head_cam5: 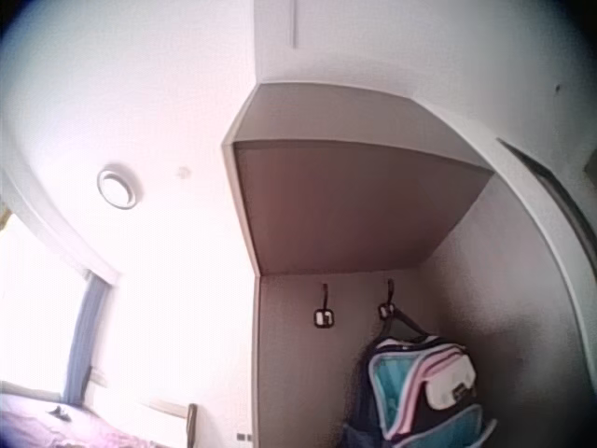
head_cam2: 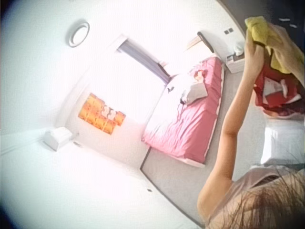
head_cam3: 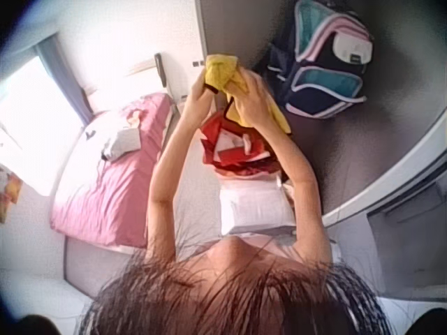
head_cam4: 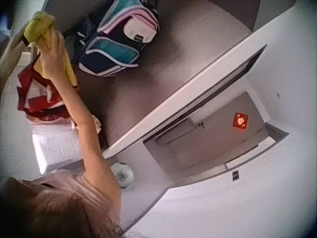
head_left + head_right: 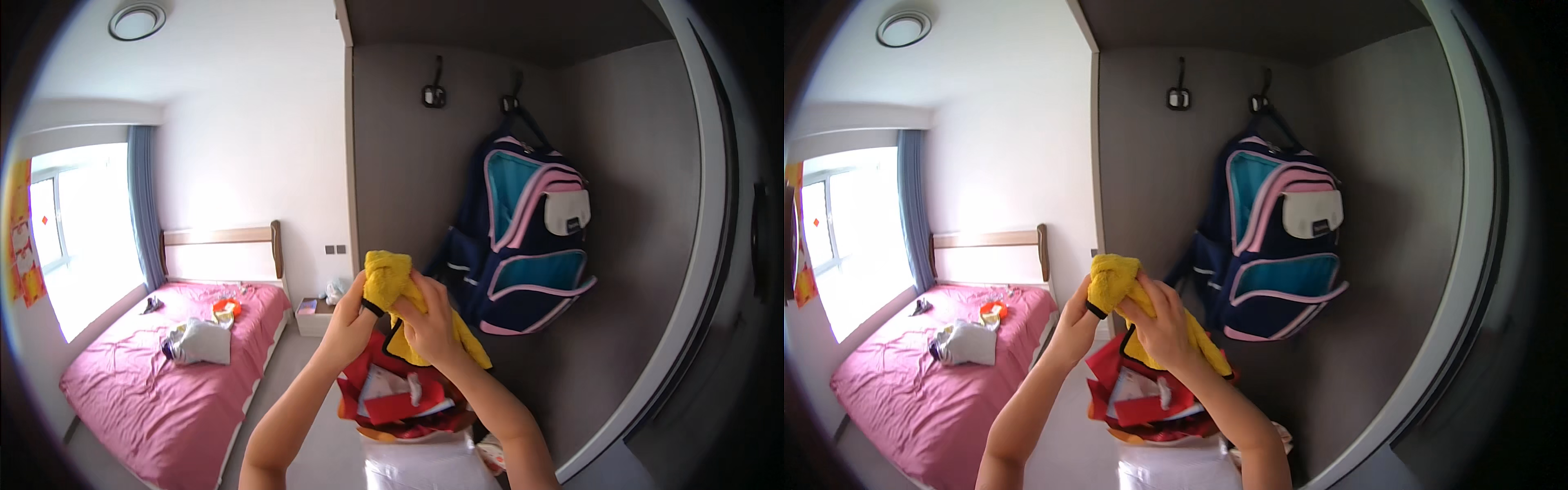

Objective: The person wrings out a yellow cloth in a bucket of soapy water, then uses it to wipe down the exterior surfaces and handles of a set of drawers and the side of a cabinet. They then open one drawer and wipe its interior surfaces before moving items back inside.

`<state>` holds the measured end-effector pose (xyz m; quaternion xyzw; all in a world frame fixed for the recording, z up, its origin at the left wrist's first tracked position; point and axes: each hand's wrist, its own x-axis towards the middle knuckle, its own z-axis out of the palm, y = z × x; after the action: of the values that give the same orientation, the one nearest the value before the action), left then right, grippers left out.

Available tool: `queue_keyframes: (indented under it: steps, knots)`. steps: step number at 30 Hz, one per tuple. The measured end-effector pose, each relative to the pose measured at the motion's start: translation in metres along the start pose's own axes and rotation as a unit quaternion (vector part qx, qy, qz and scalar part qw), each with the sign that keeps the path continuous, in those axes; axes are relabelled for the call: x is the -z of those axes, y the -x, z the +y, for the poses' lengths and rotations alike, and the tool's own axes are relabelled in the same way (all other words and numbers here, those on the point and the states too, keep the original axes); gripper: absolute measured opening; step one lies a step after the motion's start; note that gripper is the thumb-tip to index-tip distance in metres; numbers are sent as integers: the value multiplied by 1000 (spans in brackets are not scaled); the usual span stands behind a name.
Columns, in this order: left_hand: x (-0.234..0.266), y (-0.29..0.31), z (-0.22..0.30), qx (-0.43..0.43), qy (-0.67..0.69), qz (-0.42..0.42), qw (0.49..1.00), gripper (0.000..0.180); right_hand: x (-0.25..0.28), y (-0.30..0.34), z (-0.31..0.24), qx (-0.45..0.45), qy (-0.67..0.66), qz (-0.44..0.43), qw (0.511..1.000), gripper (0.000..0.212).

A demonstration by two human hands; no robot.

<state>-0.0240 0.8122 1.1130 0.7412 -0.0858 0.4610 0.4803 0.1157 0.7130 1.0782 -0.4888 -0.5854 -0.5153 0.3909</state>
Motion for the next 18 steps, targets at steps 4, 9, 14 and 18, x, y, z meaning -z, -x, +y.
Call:
queue_keyframes:
  steps: [4, 9, 14, 18]
  knots:
    - [83, -21, -36, 44, -55, -35, 997, 38, -78, -17, 2, 11, 47, -61, 997, 34]
    - [140, -55, -106, 19, -104, -36, 994, 41, -113, -64, 42, 223, 246, -145, 932, 39]
    - [133, -85, -134, -14, -51, -16, 998, 47, -122, -159, 123, 248, 366, -59, 895, 39]
    - [129, -108, -148, -55, -98, -23, 993, 45, -173, -179, 120, -13, 289, -3, 957, 55]
